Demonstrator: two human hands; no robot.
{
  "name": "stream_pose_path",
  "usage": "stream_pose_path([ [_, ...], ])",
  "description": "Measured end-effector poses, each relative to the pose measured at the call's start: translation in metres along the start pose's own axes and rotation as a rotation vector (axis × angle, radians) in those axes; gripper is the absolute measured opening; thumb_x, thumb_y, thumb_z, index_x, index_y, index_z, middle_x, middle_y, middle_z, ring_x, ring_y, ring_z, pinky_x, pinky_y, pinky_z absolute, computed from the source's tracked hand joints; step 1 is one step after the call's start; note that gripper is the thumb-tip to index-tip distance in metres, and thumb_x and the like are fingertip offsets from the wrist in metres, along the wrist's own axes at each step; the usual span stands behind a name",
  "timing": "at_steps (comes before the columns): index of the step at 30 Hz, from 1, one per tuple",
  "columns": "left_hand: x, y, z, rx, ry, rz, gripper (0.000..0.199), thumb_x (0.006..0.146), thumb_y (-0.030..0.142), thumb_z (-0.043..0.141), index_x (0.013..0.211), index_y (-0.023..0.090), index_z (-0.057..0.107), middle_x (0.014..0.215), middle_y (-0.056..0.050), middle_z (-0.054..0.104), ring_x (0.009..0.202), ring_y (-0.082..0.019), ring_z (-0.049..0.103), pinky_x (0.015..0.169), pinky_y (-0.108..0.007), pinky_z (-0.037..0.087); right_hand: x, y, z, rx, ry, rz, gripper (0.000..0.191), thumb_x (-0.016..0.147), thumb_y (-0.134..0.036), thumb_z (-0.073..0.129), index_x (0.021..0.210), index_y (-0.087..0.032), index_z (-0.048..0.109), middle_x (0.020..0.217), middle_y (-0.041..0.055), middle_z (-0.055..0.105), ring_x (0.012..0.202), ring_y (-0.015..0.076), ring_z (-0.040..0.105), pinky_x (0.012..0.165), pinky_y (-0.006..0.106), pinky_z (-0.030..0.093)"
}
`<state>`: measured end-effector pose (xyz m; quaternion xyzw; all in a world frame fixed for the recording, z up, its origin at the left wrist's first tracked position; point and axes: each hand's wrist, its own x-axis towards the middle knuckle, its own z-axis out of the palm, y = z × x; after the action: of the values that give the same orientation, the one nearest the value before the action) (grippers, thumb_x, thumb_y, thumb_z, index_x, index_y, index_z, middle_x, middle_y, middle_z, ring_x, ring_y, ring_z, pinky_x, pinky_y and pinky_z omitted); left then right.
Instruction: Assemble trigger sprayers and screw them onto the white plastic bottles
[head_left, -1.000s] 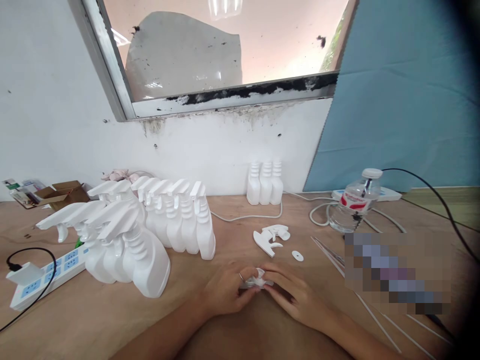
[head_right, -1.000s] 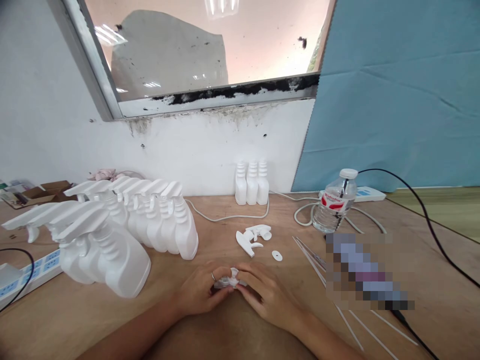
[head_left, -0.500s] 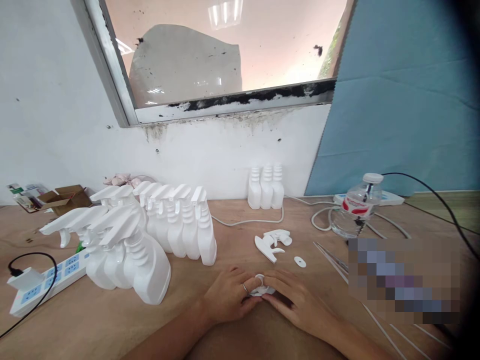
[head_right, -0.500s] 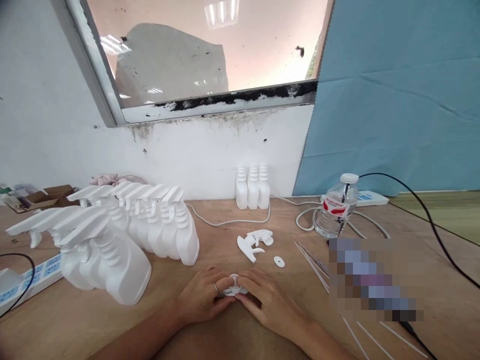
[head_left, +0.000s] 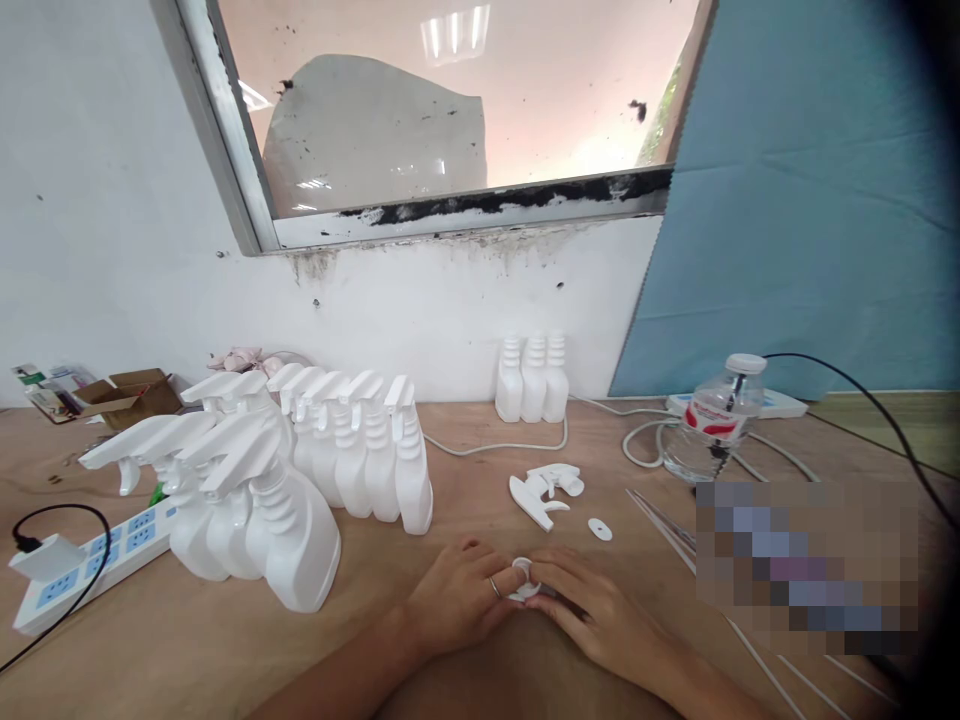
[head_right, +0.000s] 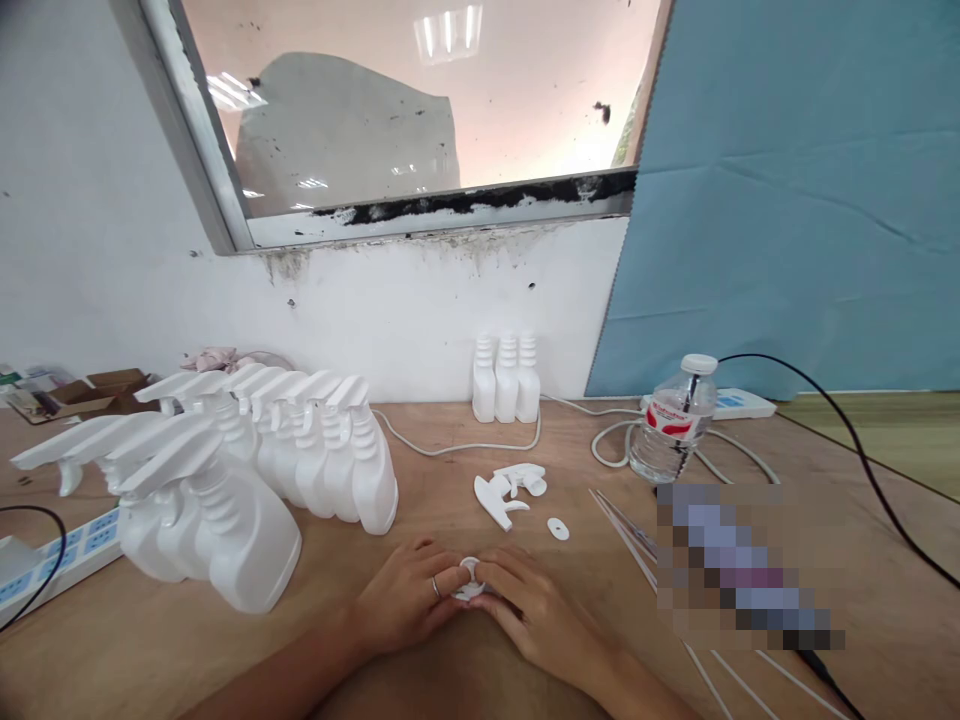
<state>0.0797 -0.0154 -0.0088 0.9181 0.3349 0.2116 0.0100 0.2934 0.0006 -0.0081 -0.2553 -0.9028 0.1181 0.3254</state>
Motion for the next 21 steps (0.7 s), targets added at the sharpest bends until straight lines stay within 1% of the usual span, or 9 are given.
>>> stream_pose_path([
  [4, -0.0008, -0.0008, 0.0006, -0.009, -0.006, 0.002, 0.02, 0.094, 0.032, 0.046, 0.109, 0.021, 0.051, 0.1, -0.003, 0.067, 0.091, -0.017, 0.061, 0.08, -0.031, 0.038, -0.0016, -0.0001, 0.0016, 0.013, 0.024, 0.007, 0.017, 0.089, -0.021, 0.055, 0.105, -0.024, 0.059, 0.099, 0.0051, 0.067, 0.093, 0.018, 0.063, 0.083, 0.029, 0.053],
  [7, -0.0014, -0.0013, 0.0011, 0.011, -0.015, 0.001, 0.02, 0.094, 0.033, 0.046, 0.108, 0.021, 0.051, 0.099, -0.003, 0.066, 0.089, -0.016, 0.061, 0.081, -0.03, 0.037, -0.0026, 0.0011, 0.0028, 0.033, -0.007, 0.033, 0.014, 0.089, -0.02, 0.054, 0.101, -0.024, 0.059, 0.095, 0.0046, 0.066, 0.09, 0.0175, 0.062, 0.08, 0.029, 0.053],
  [13, -0.0013, -0.0029, 0.0034, 0.054, 0.002, 0.04, 0.016, 0.095, 0.032, 0.045, 0.104, 0.02, 0.05, 0.093, 0.0, 0.065, 0.084, -0.016, 0.059, 0.074, -0.029, 0.035, -0.0016, 0.0027, 0.0045, 0.048, -0.039, 0.035, 0.012, 0.091, -0.02, 0.05, 0.095, -0.023, 0.061, 0.088, 0.0039, 0.064, 0.084, 0.0171, 0.061, 0.076, 0.03, 0.052],
  [16, -0.0014, -0.0029, 0.0039, 0.06, 0.001, 0.035, 0.015, 0.094, 0.031, 0.046, 0.104, 0.02, 0.049, 0.095, 0.001, 0.065, 0.085, -0.015, 0.058, 0.076, -0.029, 0.036, -0.0007, 0.0001, 0.0038, 0.057, -0.023, 0.04, 0.013, 0.091, -0.021, 0.05, 0.09, -0.023, 0.062, 0.086, 0.0035, 0.064, 0.081, 0.0167, 0.061, 0.074, 0.029, 0.052],
  [19, -0.0022, -0.0023, 0.0032, 0.06, -0.005, 0.031, 0.018, 0.094, 0.031, 0.045, 0.108, 0.02, 0.048, 0.098, 0.0, 0.065, 0.087, -0.016, 0.058, 0.077, -0.029, 0.036, -0.0017, -0.0018, 0.0023, 0.057, 0.006, 0.058, 0.013, 0.088, -0.022, 0.053, 0.097, -0.024, 0.063, 0.092, 0.0041, 0.067, 0.087, 0.0175, 0.063, 0.078, 0.028, 0.053],
  [21, -0.0028, -0.0021, 0.0024, 0.076, -0.008, 0.011, 0.02, 0.095, 0.032, 0.045, 0.11, 0.02, 0.047, 0.098, -0.001, 0.065, 0.087, -0.017, 0.058, 0.078, -0.03, 0.036, -0.003, 0.0, -0.0006, 0.052, -0.003, 0.071, 0.02, 0.088, -0.023, 0.053, 0.107, -0.024, 0.06, 0.1, 0.0054, 0.067, 0.094, 0.0186, 0.064, 0.083, 0.029, 0.053],
])
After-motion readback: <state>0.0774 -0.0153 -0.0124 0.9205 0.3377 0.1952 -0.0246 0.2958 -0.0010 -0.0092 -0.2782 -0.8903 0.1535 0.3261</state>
